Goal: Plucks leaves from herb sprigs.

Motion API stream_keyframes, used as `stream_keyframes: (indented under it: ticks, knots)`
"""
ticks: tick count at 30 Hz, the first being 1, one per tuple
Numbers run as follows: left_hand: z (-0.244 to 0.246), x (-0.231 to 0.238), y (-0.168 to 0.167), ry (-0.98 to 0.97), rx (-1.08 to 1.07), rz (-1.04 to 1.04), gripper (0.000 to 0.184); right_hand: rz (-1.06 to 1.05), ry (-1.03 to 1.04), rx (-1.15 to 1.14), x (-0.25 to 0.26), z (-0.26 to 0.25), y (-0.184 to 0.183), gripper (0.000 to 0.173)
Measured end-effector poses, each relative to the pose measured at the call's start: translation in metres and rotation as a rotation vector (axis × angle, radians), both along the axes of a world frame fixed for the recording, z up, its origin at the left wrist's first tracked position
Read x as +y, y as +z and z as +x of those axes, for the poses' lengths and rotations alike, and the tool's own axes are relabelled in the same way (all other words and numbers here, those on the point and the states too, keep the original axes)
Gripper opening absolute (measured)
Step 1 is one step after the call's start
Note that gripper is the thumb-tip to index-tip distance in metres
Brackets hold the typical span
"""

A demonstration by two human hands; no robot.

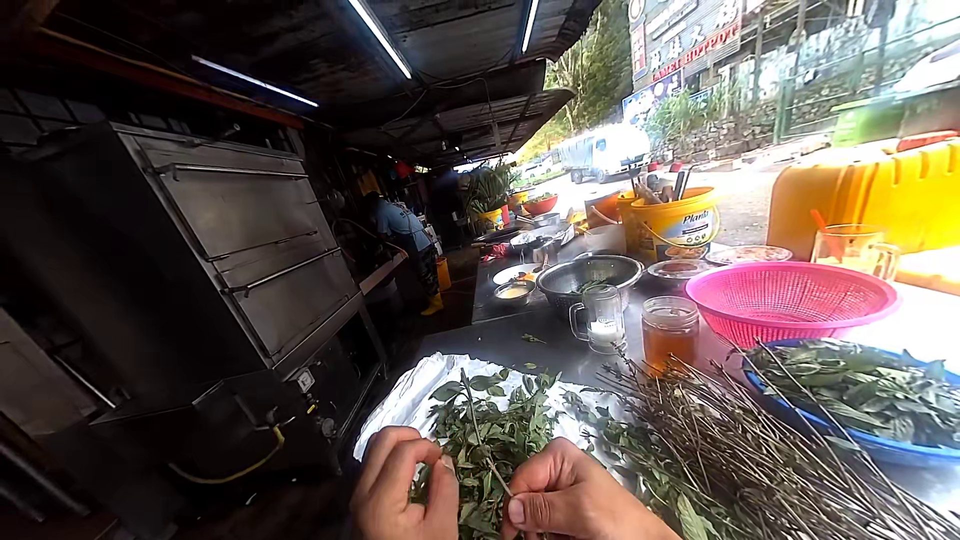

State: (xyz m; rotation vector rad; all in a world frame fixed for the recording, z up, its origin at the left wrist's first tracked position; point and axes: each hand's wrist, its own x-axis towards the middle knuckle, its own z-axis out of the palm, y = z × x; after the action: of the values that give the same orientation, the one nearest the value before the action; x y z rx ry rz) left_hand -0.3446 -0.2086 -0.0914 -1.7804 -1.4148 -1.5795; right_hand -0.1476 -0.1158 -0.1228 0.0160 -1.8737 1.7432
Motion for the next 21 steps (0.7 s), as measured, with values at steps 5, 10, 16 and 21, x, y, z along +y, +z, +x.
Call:
stream_keyframes:
  ticks: [5,10,16,21]
  knots:
    - [-0.006,-0.013,0.025,-0.389,-0.734,-0.288,0.014,-0.046,0.031,-0.017,0.001,0.002,0.0,0.025]
    - [-0.019,-0.007,0.046,-0.388,-0.572,-0.295,0.025,-0.008,0.06,-0.015,0.004,0.002,-0.001,0.026]
    - [-0.03,0.013,0.053,-0.046,0.353,-0.206,0.028,0.053,0.103,-0.043,0.005,0.003,-0.001,0.026]
    - [-0.032,0.018,0.061,0.055,0.734,-0.249,0.028,0.075,0.092,-0.065,0.005,0.006,0.0,0.025]
